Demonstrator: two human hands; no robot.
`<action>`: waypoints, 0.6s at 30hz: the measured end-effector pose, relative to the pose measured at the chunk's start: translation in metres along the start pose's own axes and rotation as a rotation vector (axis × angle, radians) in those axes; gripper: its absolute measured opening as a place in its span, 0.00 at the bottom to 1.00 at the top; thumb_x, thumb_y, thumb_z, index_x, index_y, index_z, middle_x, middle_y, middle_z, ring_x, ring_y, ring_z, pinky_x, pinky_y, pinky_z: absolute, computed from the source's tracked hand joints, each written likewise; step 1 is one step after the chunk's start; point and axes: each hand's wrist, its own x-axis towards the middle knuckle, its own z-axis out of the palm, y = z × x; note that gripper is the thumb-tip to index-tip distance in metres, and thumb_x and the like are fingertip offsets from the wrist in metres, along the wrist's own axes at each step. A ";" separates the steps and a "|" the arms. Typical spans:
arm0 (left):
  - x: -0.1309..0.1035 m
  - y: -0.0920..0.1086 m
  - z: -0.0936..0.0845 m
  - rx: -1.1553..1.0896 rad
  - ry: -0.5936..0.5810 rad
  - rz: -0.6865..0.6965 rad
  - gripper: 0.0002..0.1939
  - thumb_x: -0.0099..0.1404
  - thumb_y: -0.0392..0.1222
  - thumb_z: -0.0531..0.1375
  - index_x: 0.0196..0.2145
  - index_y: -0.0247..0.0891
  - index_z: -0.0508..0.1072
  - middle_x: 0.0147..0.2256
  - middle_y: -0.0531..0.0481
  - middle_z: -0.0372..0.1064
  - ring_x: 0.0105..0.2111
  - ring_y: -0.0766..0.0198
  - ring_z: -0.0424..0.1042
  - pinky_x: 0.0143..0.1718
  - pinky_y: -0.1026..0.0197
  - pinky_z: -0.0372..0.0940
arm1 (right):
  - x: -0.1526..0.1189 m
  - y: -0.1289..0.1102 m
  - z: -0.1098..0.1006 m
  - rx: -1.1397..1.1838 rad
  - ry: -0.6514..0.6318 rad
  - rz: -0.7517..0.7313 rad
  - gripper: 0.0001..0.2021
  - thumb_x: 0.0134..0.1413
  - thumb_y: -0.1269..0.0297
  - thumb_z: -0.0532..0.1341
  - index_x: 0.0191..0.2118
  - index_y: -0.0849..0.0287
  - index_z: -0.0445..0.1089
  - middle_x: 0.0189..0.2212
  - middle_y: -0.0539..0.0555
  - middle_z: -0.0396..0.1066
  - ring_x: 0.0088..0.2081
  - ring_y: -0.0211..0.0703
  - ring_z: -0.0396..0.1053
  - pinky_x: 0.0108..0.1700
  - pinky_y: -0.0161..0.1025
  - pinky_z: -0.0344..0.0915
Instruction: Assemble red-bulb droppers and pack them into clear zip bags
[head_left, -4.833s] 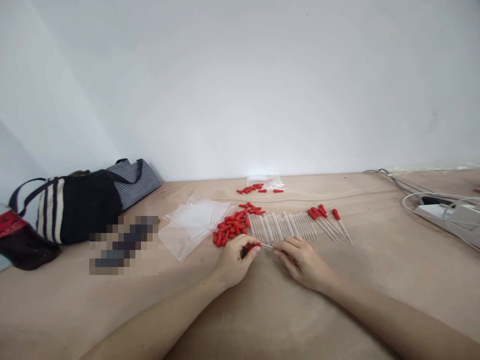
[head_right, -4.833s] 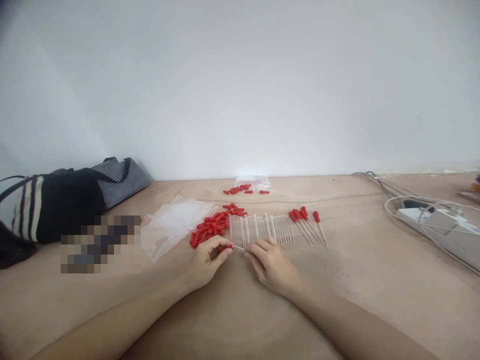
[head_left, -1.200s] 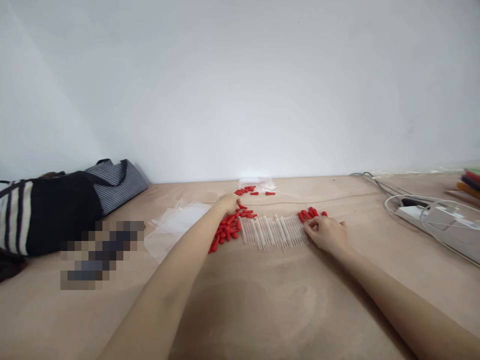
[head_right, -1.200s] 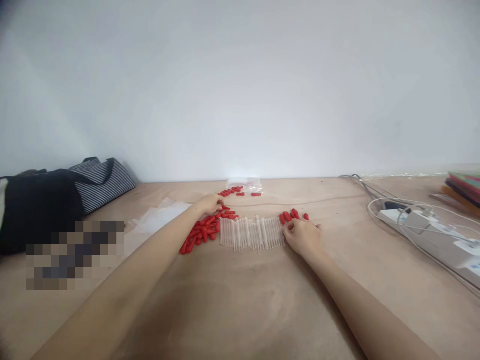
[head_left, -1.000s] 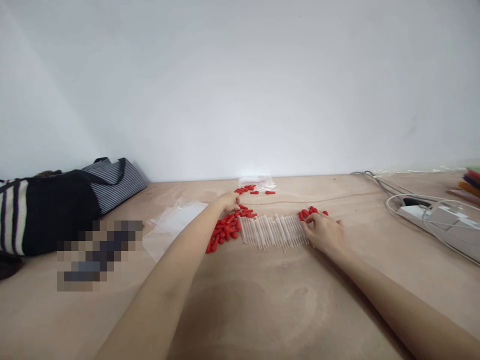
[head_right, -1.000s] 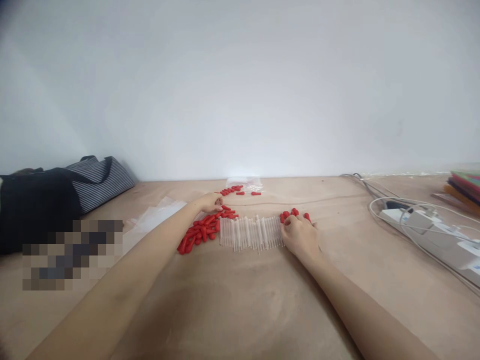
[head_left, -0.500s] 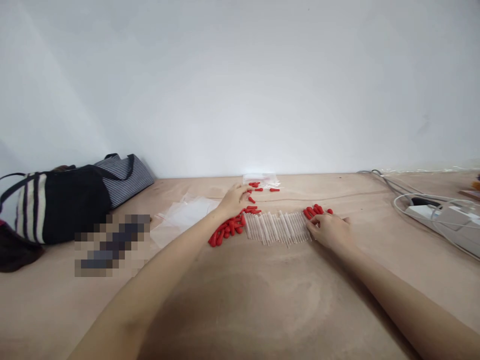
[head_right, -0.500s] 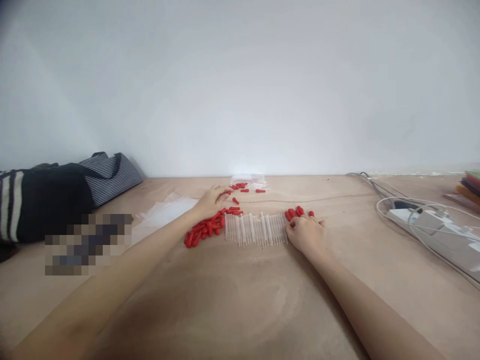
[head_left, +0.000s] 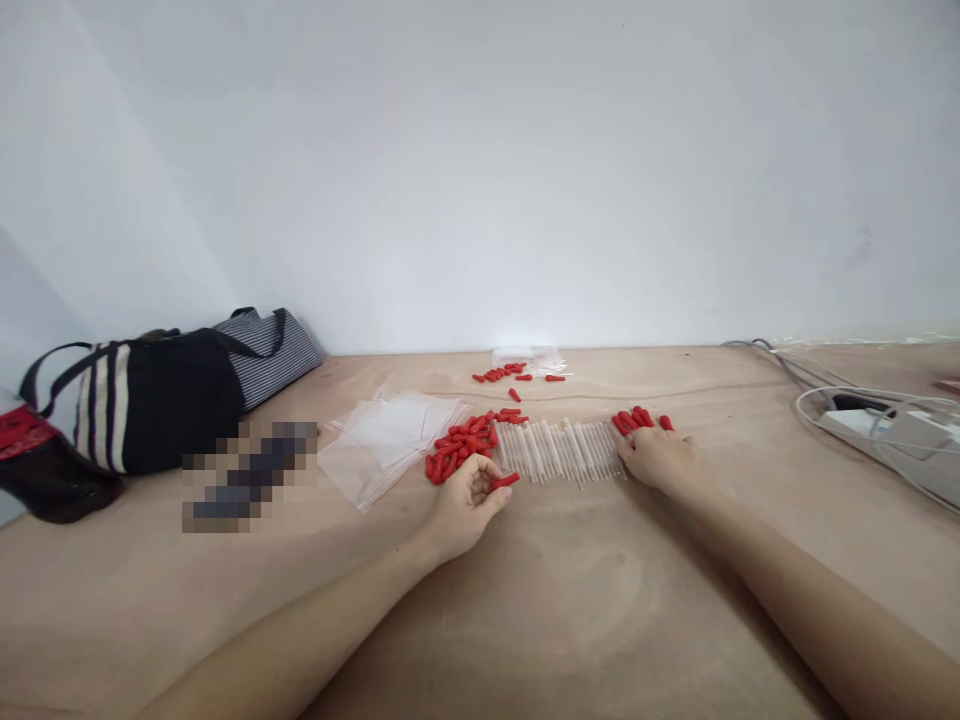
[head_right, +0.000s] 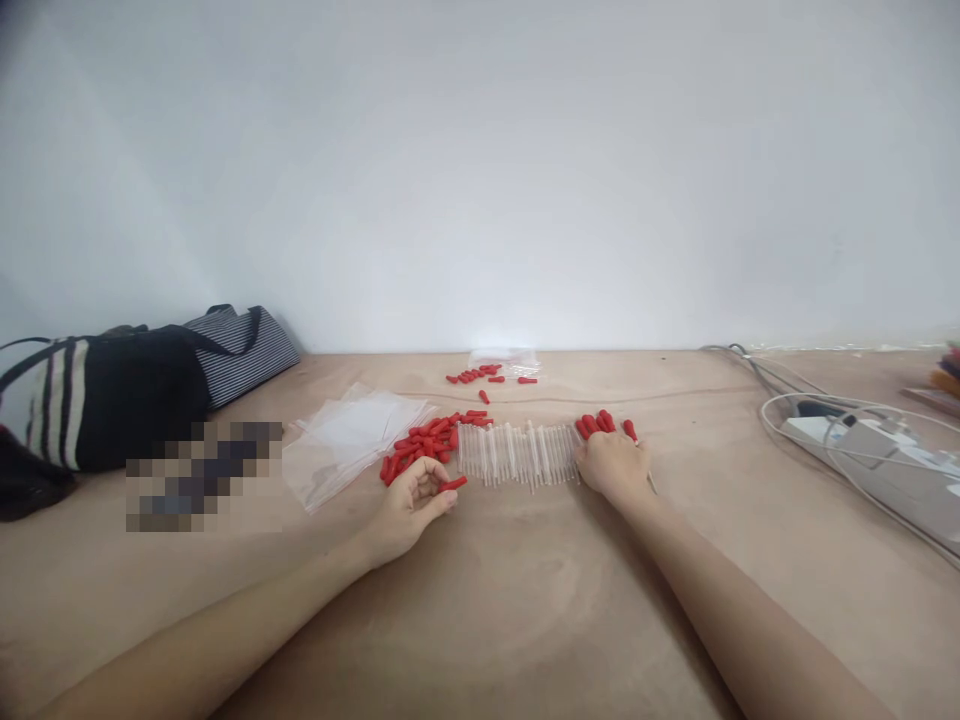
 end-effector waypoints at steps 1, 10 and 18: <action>0.000 -0.001 0.000 -0.005 -0.001 0.000 0.10 0.55 0.37 0.58 0.35 0.37 0.62 0.29 0.53 0.64 0.28 0.68 0.67 0.32 0.63 0.65 | 0.000 0.000 0.000 -0.003 0.002 0.001 0.13 0.49 0.66 0.49 0.30 0.60 0.70 0.38 0.62 0.69 0.46 0.56 0.62 0.43 0.50 0.54; 0.001 -0.003 -0.001 0.108 -0.015 0.022 0.11 0.60 0.42 0.54 0.39 0.35 0.68 0.28 0.51 0.67 0.29 0.65 0.69 0.33 0.62 0.66 | -0.027 -0.015 -0.003 0.514 0.148 -0.450 0.08 0.54 0.67 0.47 0.34 0.58 0.62 0.26 0.53 0.68 0.30 0.41 0.66 0.36 0.39 0.60; 0.003 -0.013 -0.002 0.166 0.024 0.132 0.10 0.58 0.44 0.56 0.35 0.36 0.70 0.30 0.50 0.68 0.29 0.65 0.67 0.31 0.64 0.64 | -0.059 -0.043 0.009 0.700 0.187 -0.852 0.21 0.48 0.80 0.46 0.46 0.58 0.65 0.31 0.55 0.67 0.31 0.38 0.65 0.32 0.35 0.63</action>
